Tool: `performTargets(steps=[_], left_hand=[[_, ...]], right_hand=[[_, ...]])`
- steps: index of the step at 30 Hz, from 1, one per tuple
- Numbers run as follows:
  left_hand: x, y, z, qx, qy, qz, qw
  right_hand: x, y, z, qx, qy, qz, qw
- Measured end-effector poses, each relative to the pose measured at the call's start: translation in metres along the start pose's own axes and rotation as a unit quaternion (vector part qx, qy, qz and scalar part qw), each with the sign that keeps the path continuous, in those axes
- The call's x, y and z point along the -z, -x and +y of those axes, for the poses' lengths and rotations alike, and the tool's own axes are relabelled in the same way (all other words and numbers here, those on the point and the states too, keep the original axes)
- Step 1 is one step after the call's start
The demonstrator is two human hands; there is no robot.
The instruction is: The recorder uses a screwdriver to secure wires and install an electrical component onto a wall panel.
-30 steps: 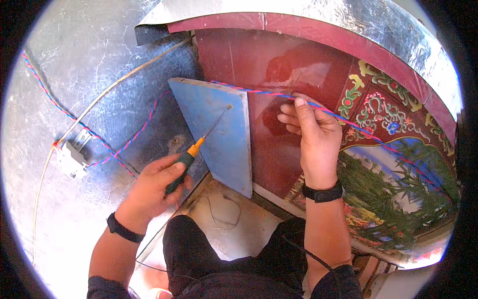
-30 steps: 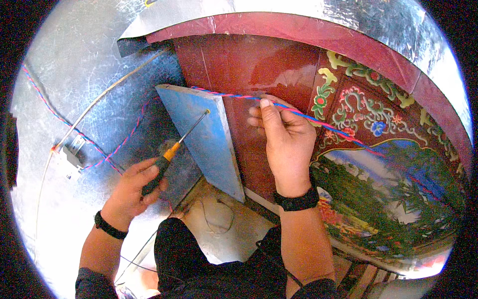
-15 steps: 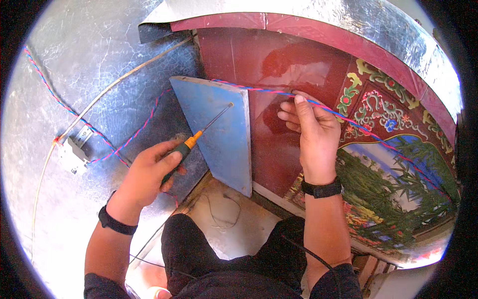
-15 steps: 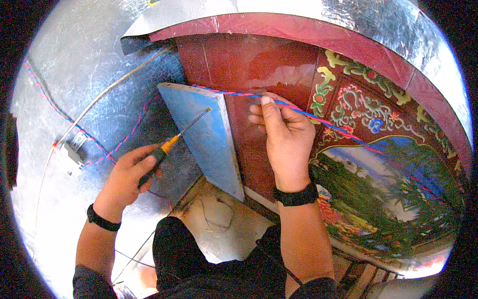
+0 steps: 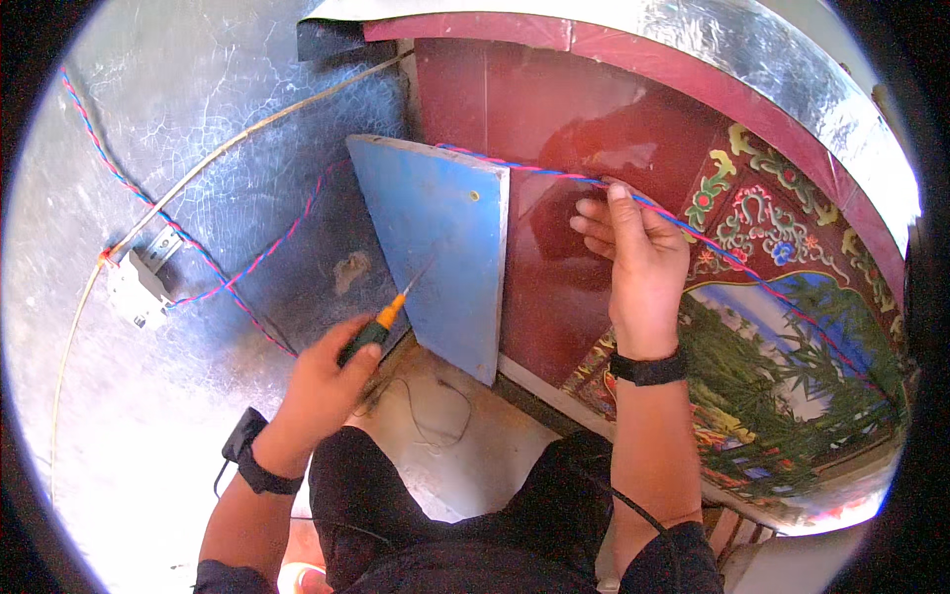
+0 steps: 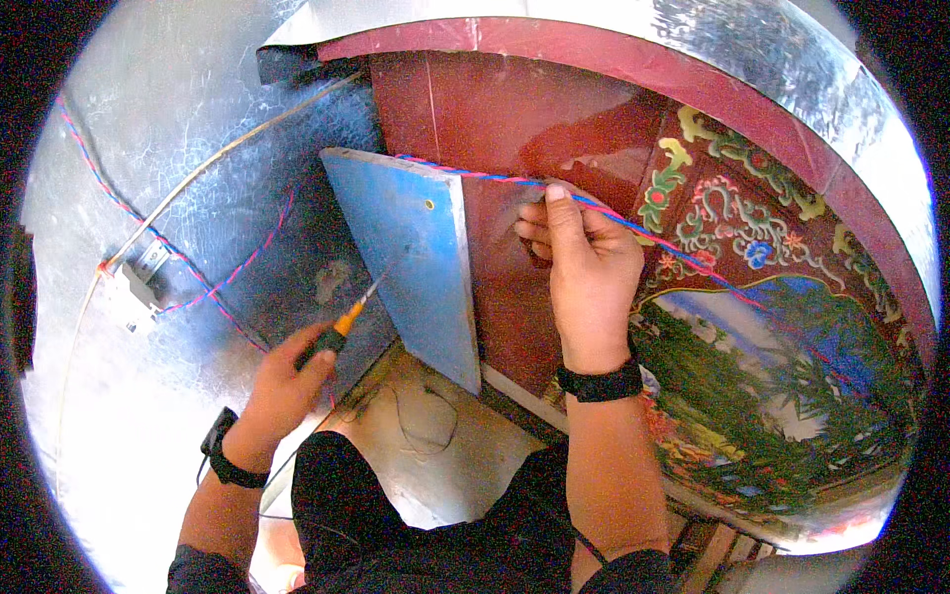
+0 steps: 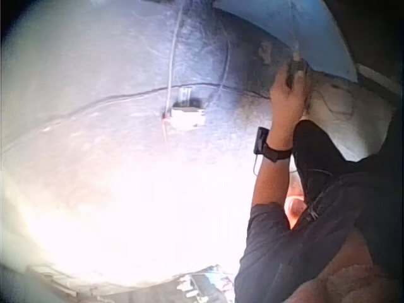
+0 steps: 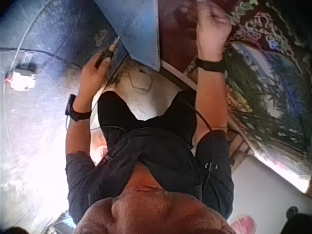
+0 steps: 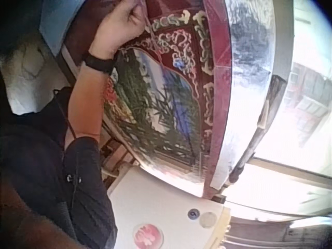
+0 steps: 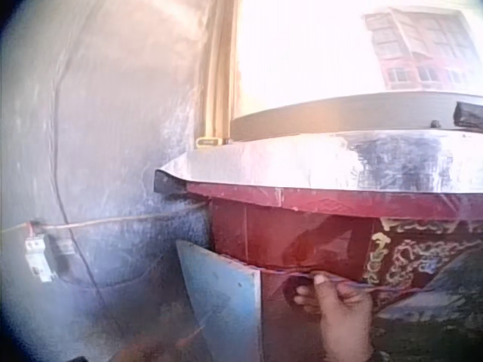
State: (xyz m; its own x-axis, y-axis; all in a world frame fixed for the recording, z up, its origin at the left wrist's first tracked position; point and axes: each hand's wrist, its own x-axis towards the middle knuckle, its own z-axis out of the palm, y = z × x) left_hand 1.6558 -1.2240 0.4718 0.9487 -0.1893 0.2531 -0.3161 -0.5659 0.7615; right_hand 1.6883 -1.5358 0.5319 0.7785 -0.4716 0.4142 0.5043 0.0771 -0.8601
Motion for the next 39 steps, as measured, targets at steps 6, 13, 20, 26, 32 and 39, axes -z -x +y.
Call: performTargets(steps=[6, 13, 20, 26, 32, 39], left_hand=[[-0.017, 0.021, -0.015, 0.225, 0.21, -0.082, 0.948], [-0.039, 0.028, -0.039, 0.25, 0.265, -0.098, 0.926], [-0.062, 0.03, -0.063, 0.299, 0.293, -0.078, 0.905], [-0.097, 0.036, -0.07, 0.34, 0.33, -0.112, 0.874], [-0.121, 0.048, -0.091, 0.371, 0.35, -0.112, 0.853], [-0.153, 0.07, -0.124, 0.475, 0.444, -0.058, 0.758]], right_hand=[[0.006, 0.011, 0.009, -0.071, 0.016, 0.014, 0.997], [0.003, 0.023, 0.04, -0.114, -0.005, -0.017, 0.993], [-0.005, 0.068, 0.12, -0.261, 0.078, -0.15, 0.95], [-0.011, 0.13, 0.215, -0.419, 0.054, -0.225, 0.878], [-0.018, 0.146, 0.247, -0.486, 0.016, -0.118, 0.866], [0.007, 0.165, 0.297, -0.525, -0.012, -0.063, 0.849]])
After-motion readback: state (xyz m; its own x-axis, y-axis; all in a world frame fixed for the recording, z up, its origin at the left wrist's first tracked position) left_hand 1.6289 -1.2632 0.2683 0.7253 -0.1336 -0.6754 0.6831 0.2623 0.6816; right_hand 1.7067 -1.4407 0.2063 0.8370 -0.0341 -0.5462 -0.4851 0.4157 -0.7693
